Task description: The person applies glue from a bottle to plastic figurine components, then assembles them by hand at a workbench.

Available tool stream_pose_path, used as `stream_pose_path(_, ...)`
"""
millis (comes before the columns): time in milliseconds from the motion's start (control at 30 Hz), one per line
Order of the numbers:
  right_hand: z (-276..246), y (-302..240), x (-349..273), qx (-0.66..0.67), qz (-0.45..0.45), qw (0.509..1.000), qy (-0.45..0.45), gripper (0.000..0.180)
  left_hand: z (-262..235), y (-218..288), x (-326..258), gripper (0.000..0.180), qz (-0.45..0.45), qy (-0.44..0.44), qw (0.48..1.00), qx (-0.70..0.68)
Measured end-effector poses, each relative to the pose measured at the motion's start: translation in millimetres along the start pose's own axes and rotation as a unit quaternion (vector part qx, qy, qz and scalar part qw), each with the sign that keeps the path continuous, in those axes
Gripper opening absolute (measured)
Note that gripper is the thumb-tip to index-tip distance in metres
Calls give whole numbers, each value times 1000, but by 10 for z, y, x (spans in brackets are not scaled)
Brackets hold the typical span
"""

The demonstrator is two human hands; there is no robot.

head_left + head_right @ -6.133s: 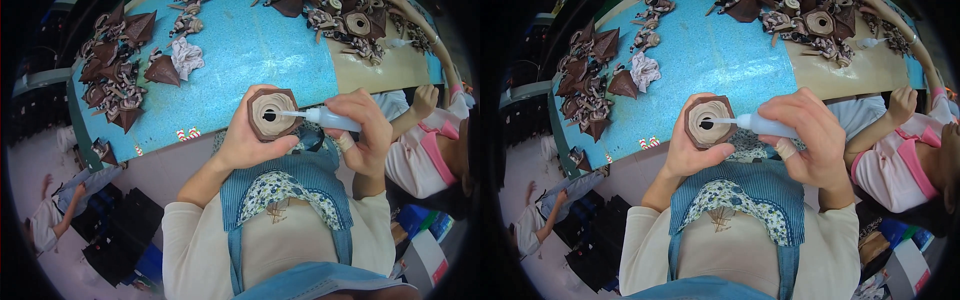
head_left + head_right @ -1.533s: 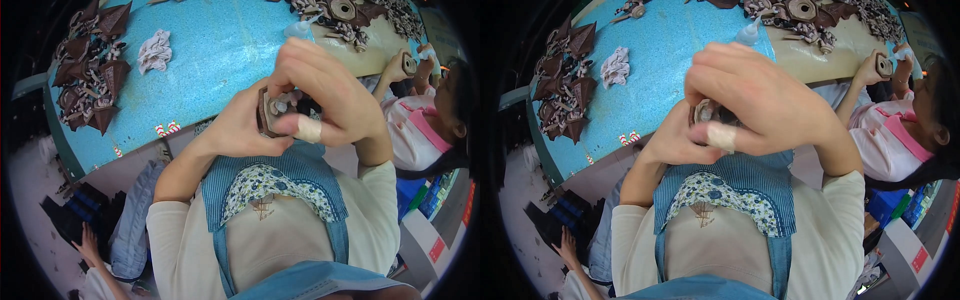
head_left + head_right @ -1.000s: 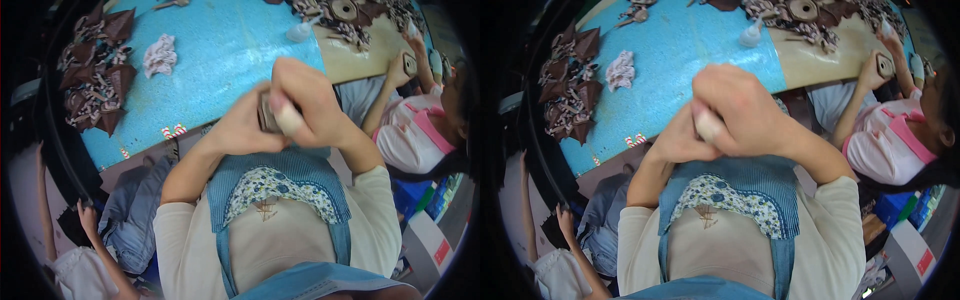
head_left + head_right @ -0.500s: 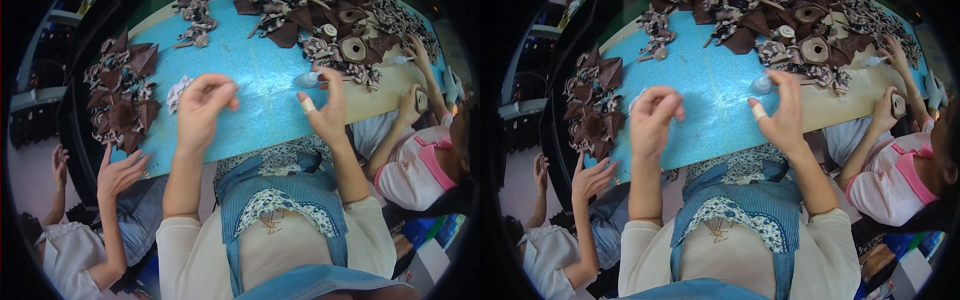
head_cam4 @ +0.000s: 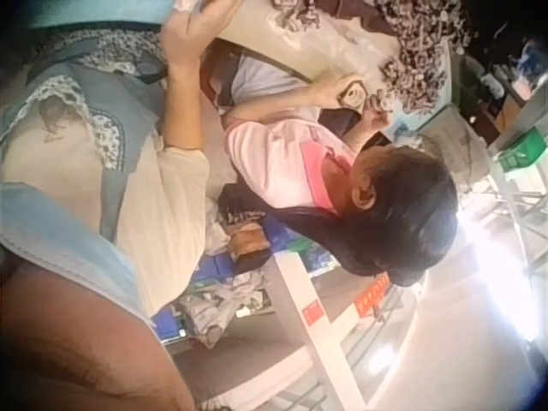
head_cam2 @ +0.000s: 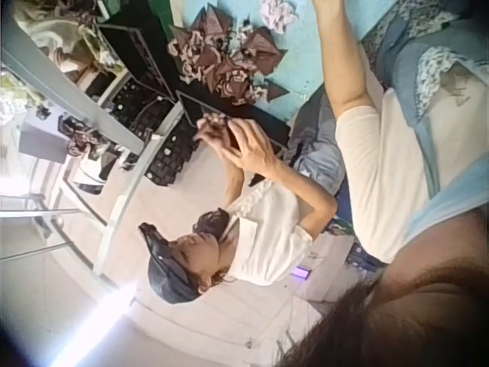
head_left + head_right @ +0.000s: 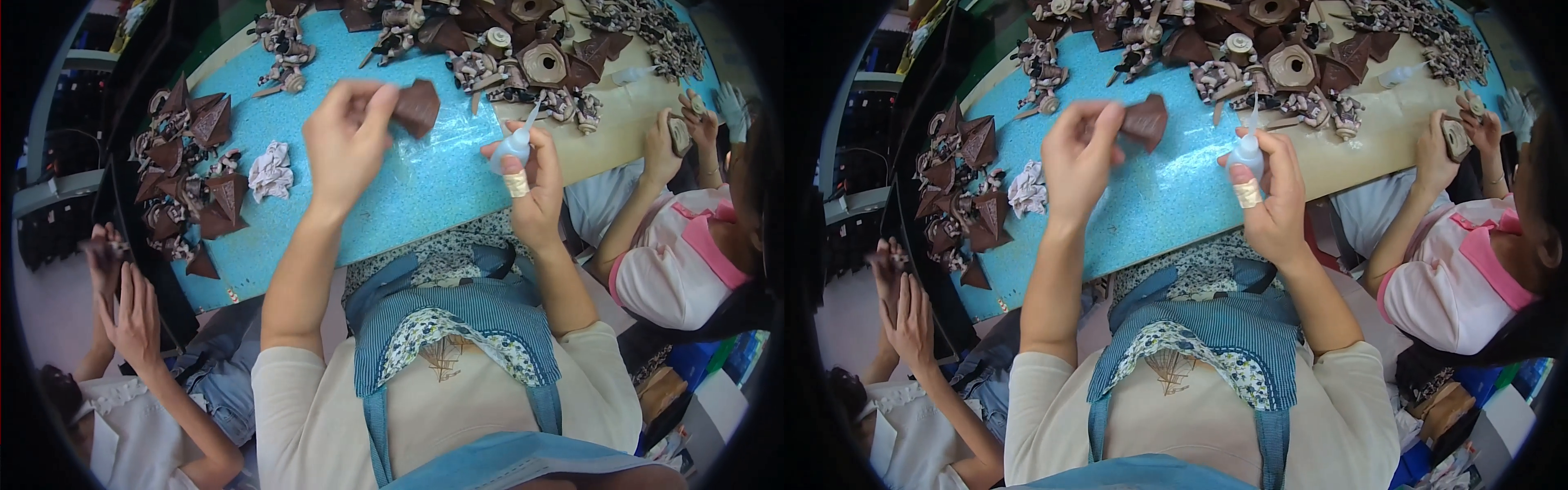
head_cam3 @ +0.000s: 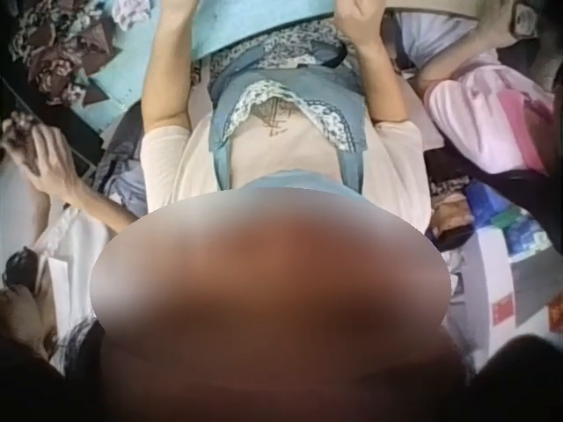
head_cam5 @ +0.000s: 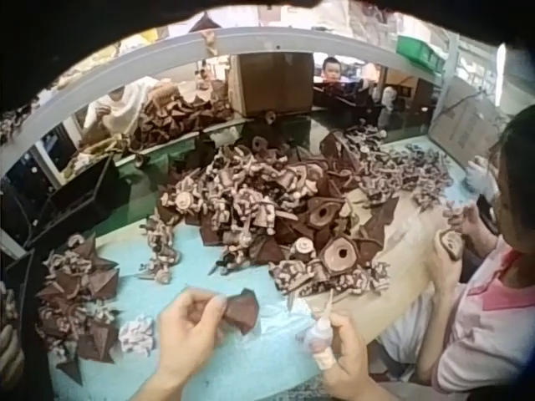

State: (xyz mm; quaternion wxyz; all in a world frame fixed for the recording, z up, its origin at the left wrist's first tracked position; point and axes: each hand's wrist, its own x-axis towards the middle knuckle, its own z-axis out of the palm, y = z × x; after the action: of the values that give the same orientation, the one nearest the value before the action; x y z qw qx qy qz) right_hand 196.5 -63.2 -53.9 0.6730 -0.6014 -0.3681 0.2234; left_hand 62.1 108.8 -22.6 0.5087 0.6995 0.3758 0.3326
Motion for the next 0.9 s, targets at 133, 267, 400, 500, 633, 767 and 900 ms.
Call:
stream_pose_path(133,-69,-62,-11,-14,20,998,-59,41,-429,-233,-552,23,-198,-36,978,-48)
stream_pose_path(267,-26,-133,-57,37,73,996,-42,42,-425,-177,-708,43,112,17,933,342)
stream_pose_path(400,-67,-281,-67,38,90,993,-65,40,-336,-102,-646,70,185,-109,922,322)
stream_pose_path(500,-77,-474,-59,4,89,992,-90,36,-357,-217,-679,56,144,-114,934,305)
stream_pose_path(633,-26,-700,-104,-30,49,991,-123,32,-337,-129,-870,57,-29,-88,994,64)
stream_pose_path(767,-25,-852,-42,-98,-23,978,-182,31,-282,-35,-1000,63,-50,-127,975,-177)
stream_pose_path(900,59,-1052,40,-196,-151,943,-221,33,-303,24,-1060,72,-68,-179,954,-230)
